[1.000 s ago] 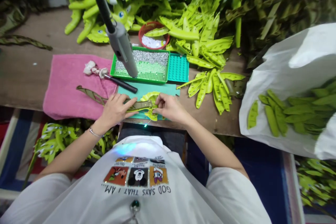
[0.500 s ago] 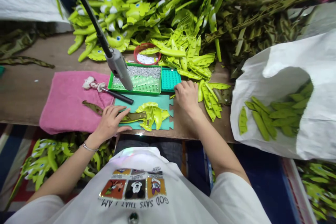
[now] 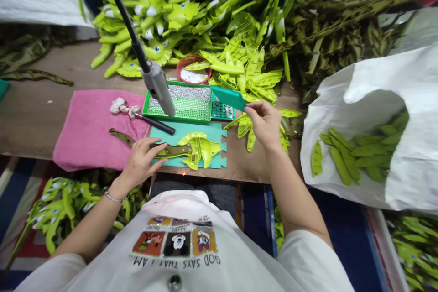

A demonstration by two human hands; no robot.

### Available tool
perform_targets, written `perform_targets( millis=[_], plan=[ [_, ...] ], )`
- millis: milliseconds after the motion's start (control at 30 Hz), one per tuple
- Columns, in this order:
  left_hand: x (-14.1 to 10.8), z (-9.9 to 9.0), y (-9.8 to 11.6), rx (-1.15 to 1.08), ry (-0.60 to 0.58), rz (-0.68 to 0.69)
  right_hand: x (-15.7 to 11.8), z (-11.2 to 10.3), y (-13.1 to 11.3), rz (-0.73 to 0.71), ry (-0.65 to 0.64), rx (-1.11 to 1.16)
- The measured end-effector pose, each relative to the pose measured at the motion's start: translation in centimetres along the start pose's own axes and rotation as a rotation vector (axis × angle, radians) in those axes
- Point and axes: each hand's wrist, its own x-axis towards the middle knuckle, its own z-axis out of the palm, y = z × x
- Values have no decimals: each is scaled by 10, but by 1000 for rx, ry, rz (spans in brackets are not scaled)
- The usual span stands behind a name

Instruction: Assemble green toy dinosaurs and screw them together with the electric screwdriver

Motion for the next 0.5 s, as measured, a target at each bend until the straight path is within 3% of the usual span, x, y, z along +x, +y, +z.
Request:
perform_targets(
  millis=[133,233,300,400,433,467,500],
  plan=[
    [3,-5,5,-26,15,5,0,10,16,234,42,270],
    [9,-8,11,-150,38,-38,-10,12,7,227,129,277],
    [12,-10,22,-315,68,-118,-31,13,-8,64,232,219],
    [13,-6,53,-703,99,-241,-81,17,-26,-522,395,37],
    [12,-2,64,-855,111,-255,-98,20,-29,-694,383,-11],
    [12,4,76,-965,131,-266,-114,24,-30,-787,222,-72],
    [11,10,86,-1024,169,-300,-128,30,-33,-737,-20,-86]
  ],
)
